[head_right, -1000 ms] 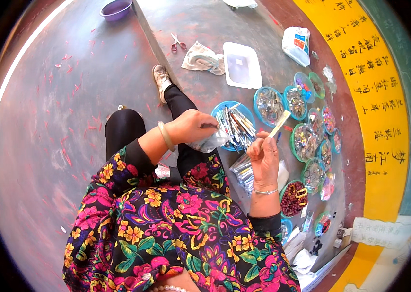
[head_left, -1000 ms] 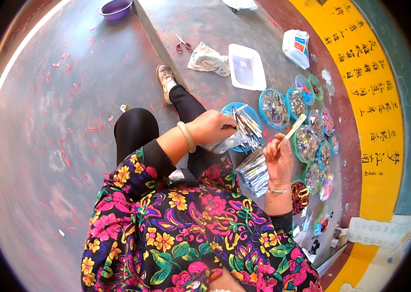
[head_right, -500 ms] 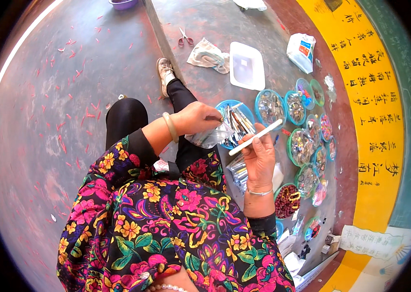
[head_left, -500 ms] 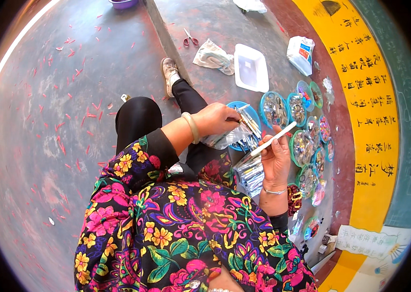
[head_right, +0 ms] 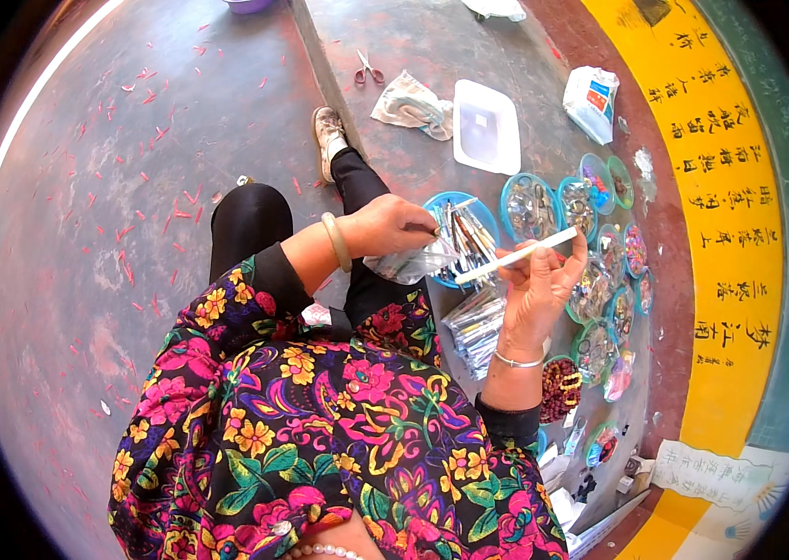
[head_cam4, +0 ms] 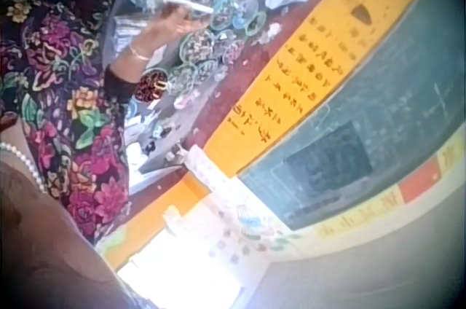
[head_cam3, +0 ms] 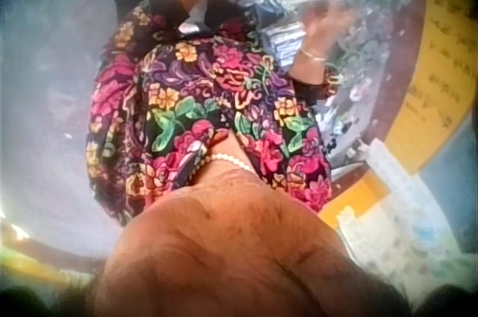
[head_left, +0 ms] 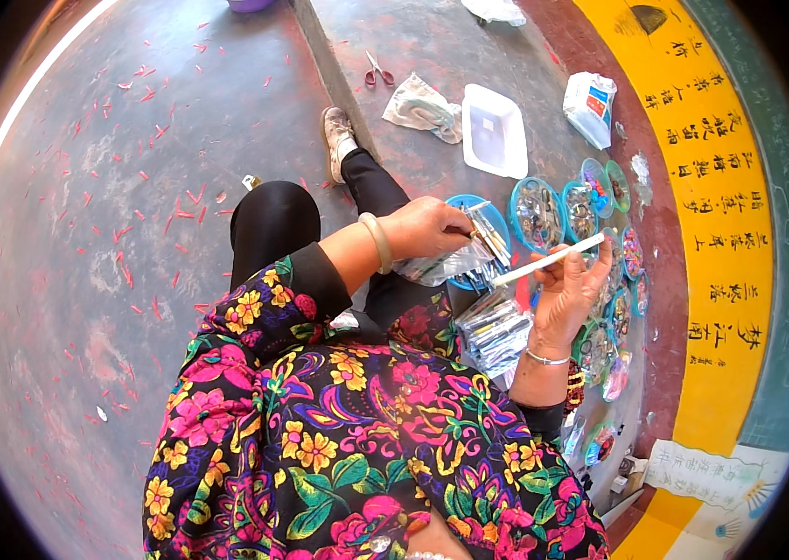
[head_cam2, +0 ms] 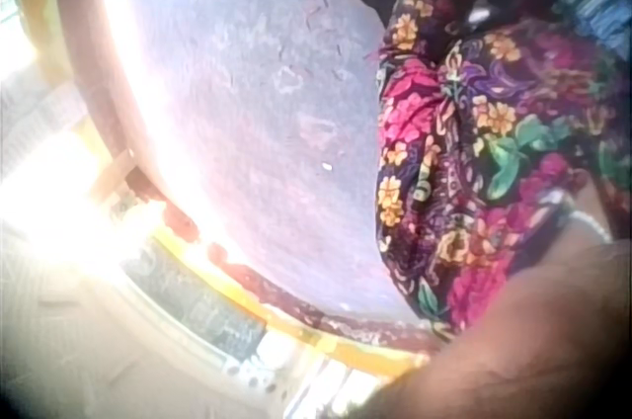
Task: The person sits on the floor and organizes a collection of markers. They pick up markers from a blue tray and place them into a clear plastic bag, arranging them by color. The person handles the markers and the bag repeatedly, sorting the items.
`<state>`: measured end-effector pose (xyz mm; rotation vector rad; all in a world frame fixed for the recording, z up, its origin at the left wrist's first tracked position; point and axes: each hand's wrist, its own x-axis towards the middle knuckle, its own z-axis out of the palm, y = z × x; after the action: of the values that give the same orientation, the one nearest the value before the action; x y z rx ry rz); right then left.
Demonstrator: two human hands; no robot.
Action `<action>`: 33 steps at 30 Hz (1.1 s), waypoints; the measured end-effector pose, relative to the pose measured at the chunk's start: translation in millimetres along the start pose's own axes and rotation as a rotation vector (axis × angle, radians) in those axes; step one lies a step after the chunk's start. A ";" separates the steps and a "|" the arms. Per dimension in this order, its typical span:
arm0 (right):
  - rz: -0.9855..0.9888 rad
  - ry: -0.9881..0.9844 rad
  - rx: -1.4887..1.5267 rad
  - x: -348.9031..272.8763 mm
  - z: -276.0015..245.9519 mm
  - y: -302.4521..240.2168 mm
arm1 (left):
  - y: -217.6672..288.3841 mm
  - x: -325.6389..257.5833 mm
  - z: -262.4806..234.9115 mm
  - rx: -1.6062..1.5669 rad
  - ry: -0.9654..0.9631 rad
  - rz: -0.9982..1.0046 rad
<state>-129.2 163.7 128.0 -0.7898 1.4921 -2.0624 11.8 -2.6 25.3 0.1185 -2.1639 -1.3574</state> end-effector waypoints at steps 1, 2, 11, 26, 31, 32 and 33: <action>-0.026 0.020 0.031 2.0 1.5 1.2 | 0.6 0.1 -0.1 0.002 -0.004 -0.008; -0.098 0.013 -0.035 2.9 4.2 3.4 | 1.2 0.2 -0.4 0.004 -0.008 -0.016; -0.287 -0.128 -0.313 2.5 17.5 26.1 | 2.9 1.0 -2.7 -0.003 -0.034 -0.028; -0.206 -0.236 -0.718 -18.2 12.8 63.0 | 2.9 0.9 -3.7 -0.060 -0.038 -0.091; -0.342 -0.292 -0.889 -21.0 8.2 65.2 | -0.3 1.0 -2.8 -0.042 -0.028 -0.067; -0.416 -0.315 -0.941 -20.7 7.2 65.3 | -1.1 0.8 -2.2 -0.036 -0.027 -0.055; -0.432 -0.331 -0.954 -20.7 7.2 64.5 | -0.9 0.9 -2.4 -0.029 -0.028 -0.053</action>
<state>-106.6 153.5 64.6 -1.8276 2.2246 -1.2484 12.1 -5.2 25.7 0.1476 -2.1770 -1.4273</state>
